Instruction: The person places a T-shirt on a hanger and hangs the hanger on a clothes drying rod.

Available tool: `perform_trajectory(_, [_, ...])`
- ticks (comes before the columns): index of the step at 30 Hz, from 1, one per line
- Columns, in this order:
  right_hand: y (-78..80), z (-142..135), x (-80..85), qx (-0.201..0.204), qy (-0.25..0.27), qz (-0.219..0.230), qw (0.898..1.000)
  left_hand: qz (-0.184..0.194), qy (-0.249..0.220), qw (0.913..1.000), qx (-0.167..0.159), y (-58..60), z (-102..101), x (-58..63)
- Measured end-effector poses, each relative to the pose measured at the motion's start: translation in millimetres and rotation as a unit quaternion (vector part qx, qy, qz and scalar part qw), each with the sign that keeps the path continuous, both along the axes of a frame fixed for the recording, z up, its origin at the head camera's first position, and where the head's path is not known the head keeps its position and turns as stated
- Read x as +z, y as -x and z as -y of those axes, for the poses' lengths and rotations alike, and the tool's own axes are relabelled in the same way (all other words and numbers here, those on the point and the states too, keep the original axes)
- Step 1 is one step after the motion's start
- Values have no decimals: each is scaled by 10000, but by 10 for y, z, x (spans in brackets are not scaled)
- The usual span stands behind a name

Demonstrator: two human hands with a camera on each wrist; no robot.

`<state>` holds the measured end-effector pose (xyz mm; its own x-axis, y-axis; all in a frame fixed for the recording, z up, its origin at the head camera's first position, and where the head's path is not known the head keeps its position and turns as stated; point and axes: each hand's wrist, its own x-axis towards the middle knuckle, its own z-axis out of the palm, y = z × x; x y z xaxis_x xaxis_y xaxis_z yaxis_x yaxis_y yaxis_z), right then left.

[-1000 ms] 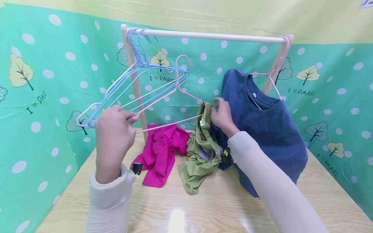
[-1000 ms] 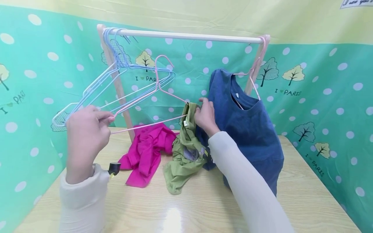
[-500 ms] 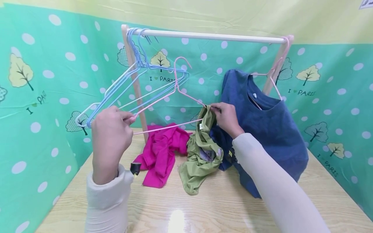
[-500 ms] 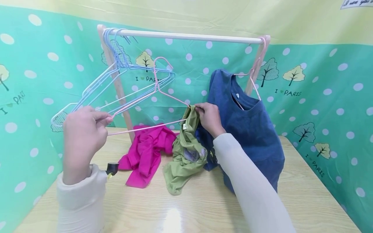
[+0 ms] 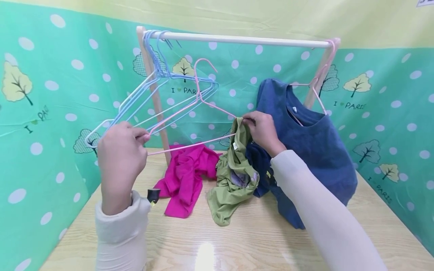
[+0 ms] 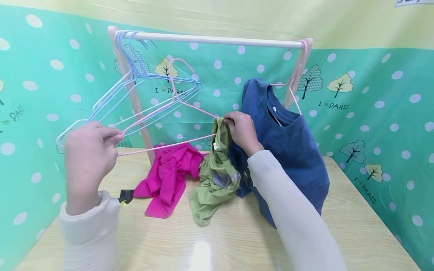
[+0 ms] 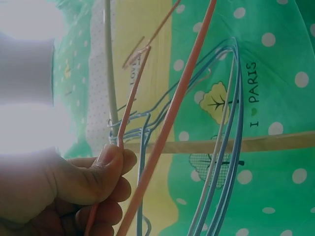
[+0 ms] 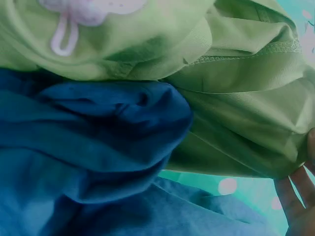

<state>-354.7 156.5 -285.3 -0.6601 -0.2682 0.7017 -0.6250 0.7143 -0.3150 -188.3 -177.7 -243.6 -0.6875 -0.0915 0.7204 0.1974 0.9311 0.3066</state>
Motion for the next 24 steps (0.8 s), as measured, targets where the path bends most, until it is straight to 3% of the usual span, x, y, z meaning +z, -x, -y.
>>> perform_trajectory(8, [-81,-12,156,368,-702,-360,9962,-19,-217,9998,29,8,87,14])
perform_trajectory(13, [-99,-3,230,531,-975,-609,9919,-265,-309,9992,-62,7,121,15])
perform_trajectory(20, [-125,52,251,294,-395,-1343,9897,-549,-537,9964,-355,18,103,5])
perform_trajectory(24, [-125,95,263,100,-175,-1730,9847,-315,-600,9965,-486,23,108,2])
